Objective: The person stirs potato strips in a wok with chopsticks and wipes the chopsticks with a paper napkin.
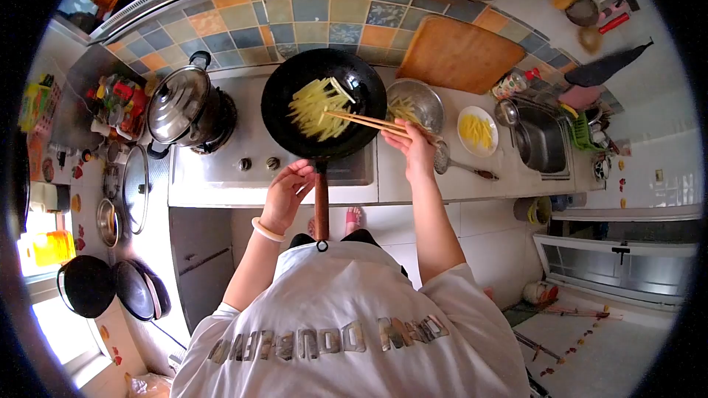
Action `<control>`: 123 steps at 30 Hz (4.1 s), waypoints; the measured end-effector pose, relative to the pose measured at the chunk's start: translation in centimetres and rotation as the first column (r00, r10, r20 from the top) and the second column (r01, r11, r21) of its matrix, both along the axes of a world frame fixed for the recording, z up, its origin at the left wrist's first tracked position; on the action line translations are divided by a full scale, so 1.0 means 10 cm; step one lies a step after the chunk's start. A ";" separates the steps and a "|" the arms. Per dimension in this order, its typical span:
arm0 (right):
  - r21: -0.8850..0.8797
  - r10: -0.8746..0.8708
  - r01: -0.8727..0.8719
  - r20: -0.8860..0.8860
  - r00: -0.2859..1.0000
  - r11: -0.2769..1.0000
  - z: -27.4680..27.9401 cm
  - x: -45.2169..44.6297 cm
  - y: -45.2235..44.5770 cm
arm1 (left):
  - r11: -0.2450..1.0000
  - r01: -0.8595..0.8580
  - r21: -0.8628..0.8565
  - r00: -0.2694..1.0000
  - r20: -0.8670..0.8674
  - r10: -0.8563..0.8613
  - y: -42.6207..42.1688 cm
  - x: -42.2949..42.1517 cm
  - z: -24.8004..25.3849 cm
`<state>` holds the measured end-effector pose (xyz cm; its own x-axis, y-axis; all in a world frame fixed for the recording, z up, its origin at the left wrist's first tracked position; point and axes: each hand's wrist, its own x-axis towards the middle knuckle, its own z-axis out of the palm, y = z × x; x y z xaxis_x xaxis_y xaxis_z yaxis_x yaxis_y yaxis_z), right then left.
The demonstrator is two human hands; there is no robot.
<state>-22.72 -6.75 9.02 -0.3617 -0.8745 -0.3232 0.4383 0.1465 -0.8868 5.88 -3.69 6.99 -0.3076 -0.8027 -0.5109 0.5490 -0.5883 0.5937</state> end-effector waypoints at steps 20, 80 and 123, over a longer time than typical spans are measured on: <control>0.093 0.222 -0.203 -0.298 0.929 0.975 0.23 0.02 0.00 | 0.999 -0.039 0.002 0.999 -0.001 0.039 -0.02 0.04 0.00; -0.282 -0.026 -0.189 -0.615 0.788 0.941 -0.35 0.22 -0.35 | 0.999 0.022 -0.038 0.999 0.049 -0.021 -0.07 -0.10 0.05; -0.245 0.040 -0.215 -0.566 0.824 0.945 -0.55 0.08 -0.21 | 1.000 0.010 -0.023 1.000 0.029 -0.010 -0.03 -0.11 0.03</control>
